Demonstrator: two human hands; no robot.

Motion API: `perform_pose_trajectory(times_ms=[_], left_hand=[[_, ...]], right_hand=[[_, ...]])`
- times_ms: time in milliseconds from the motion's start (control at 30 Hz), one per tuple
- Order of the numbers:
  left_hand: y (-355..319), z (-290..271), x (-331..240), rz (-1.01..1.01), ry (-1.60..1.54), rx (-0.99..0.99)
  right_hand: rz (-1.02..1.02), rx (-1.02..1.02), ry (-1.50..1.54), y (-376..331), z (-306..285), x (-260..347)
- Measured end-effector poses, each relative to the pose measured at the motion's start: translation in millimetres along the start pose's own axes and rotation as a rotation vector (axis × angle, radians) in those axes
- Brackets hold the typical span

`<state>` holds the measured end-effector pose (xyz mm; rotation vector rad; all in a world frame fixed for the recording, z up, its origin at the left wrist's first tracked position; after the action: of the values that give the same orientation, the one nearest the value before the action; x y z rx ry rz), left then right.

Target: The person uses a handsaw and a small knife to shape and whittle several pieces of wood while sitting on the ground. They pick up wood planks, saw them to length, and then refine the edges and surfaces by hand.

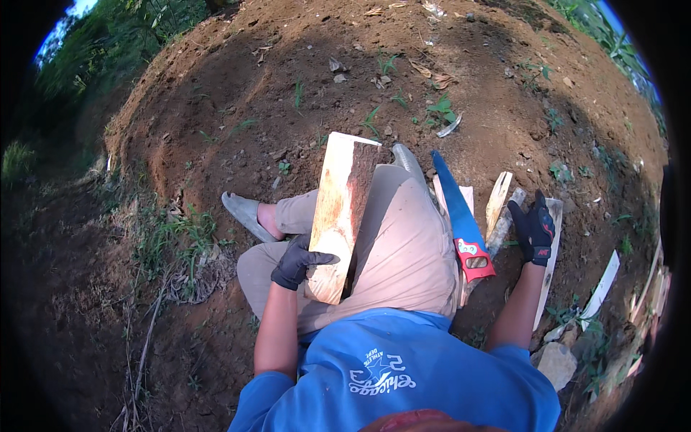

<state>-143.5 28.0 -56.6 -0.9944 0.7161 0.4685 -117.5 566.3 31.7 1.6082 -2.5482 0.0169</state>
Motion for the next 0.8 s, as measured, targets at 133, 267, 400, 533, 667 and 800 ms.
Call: perform_pose_trajectory(times_ms=[133,267,400,533,667,800], left_hand=[[-18,-2,-8,0.054,-0.269,0.117],[-17,-11,24,0.079,-0.563,0.424],[-8,10,38,0.058,-0.616,0.611],[-17,35,39,-0.022,-0.551,0.615],[-26,14,59,-0.143,-0.434,0.348],[-35,-1,20,-0.003,-0.177,0.209]], right_hand=[[-0.436,-0.319,0.271,-43,12,53],[-0.606,0.003,0.985,-94,-11,169],[-0.097,0.877,2.380,-109,36,246],[-0.539,0.650,2.212,-102,35,293],[-0.332,0.812,2.059,-101,47,305],[-0.455,0.730,2.084,-97,40,321]])
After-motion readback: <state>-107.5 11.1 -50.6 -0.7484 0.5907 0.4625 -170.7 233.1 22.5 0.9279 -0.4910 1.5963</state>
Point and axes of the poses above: each hand's wrist, its own y-axis towards the middle knuckle, its own z-axis out of the palm, x = y × z, the point moved 4 cm from there along y, towards the middle knuckle, and after that the axes turned 12 degrees about -z, right-handed, at the moved point
